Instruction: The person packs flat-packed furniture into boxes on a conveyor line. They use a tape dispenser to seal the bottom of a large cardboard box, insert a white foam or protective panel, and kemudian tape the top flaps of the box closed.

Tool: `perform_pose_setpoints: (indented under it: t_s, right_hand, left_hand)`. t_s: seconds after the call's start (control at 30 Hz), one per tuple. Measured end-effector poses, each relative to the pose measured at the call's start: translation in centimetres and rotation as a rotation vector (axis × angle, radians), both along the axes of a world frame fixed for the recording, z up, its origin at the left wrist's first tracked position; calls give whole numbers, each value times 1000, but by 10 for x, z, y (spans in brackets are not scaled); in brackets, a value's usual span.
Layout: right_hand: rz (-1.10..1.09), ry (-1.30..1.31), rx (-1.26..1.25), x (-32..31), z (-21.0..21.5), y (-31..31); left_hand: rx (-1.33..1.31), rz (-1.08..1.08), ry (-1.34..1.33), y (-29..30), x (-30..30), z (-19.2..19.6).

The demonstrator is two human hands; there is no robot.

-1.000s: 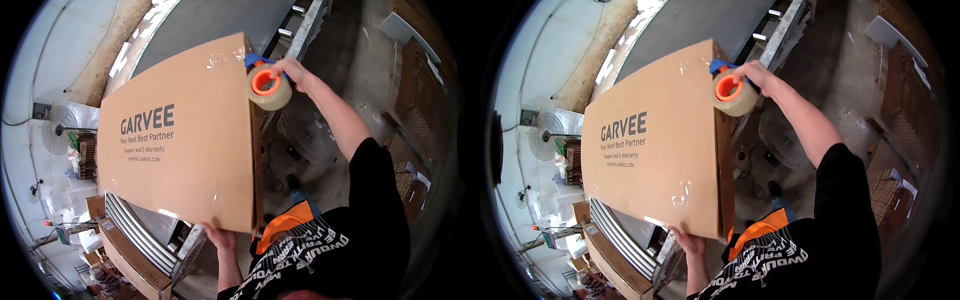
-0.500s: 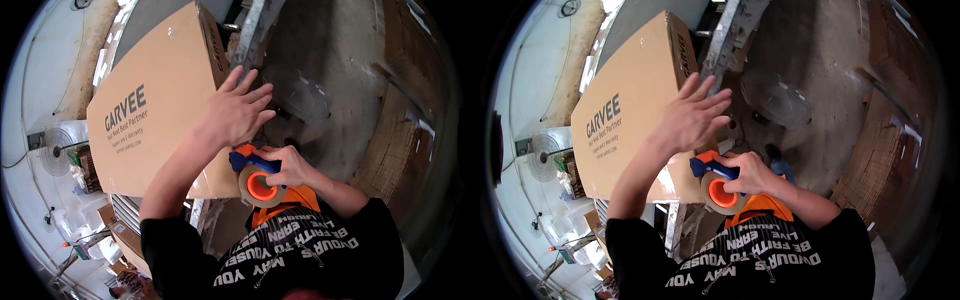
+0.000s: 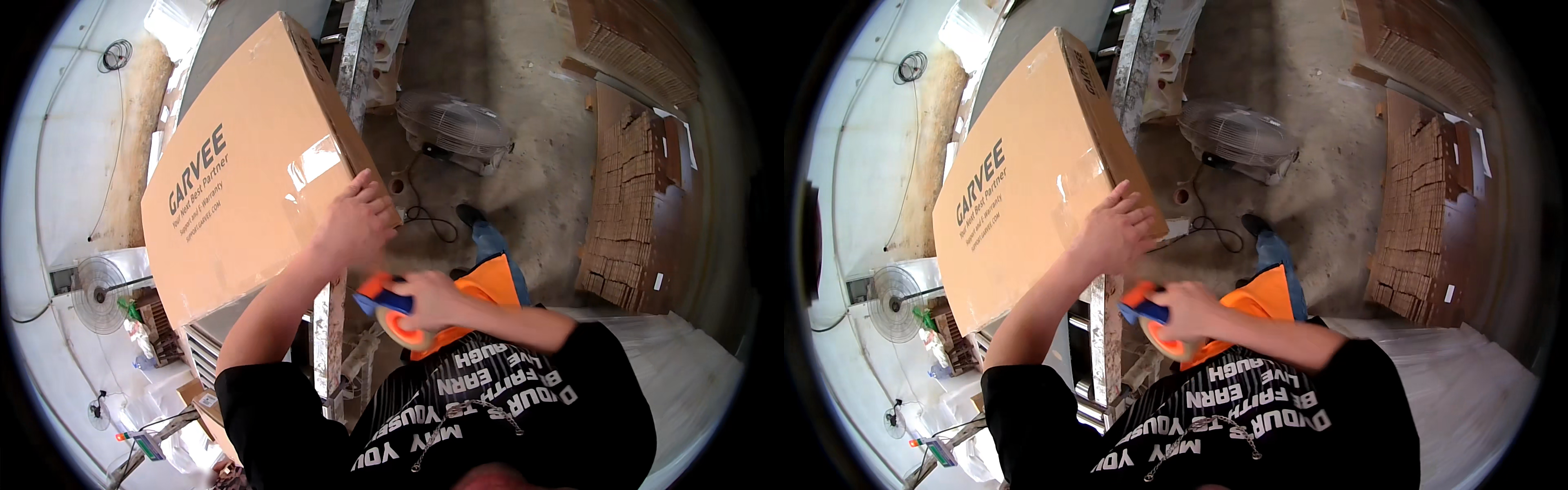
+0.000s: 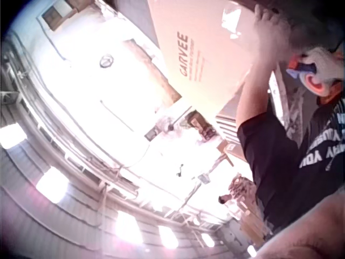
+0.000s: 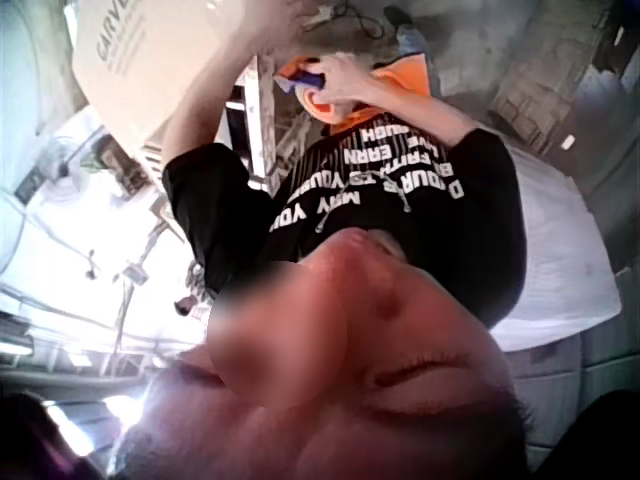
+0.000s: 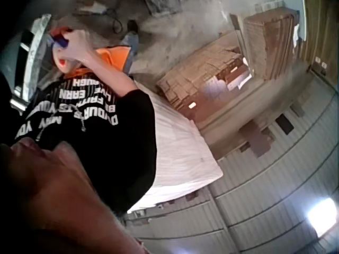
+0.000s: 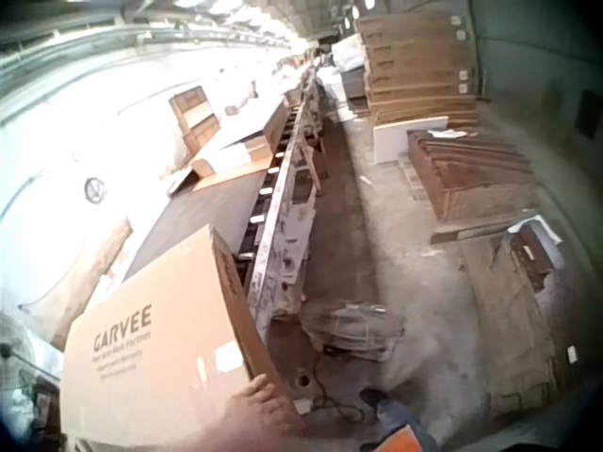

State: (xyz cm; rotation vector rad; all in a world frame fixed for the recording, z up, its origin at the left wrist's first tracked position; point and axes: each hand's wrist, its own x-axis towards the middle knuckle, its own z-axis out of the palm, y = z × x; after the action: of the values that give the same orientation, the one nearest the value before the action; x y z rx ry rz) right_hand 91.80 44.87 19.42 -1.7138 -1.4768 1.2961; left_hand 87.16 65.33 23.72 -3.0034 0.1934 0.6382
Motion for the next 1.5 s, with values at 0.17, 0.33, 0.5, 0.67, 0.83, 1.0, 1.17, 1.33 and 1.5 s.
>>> perform_pose_setpoints:
  t_s: [0.17,0.33,0.5,0.67,0.83,1.0,1.17,1.33,1.5]
  right_hand:
    - [395,-299,158,-59,-33,65]
    - [-25,544,-265,23,-79,-10]
    - [-506,770,197,174,-82,38]
    - [-25,553,15,143,-87,64]
    - [48,347,-94,19,-69,25]
    - [566,-291,406,-65,-62,72]
    - [576,187,272,4,-79,27]
    - [319,-115,-18,157,-65,-8]
    - [-167,-202,78,236,-73,-5]
  left_hand:
    - [-104,-52,-128,10,9,-3]
    - [-22,187,-204,10,-19,-8]
    - [-117,210,-288,8,-11,-14]
    - [-204,220,-422,10,-24,-26]
    - [-134,143,-347,4,-25,-14]
    - [-207,65,-361,10,-6,-16]
    - [-241,106,-318,13,-3,-11]
    - [54,137,198,51,63,-12]
    - [705,300,468,199,183,-42]
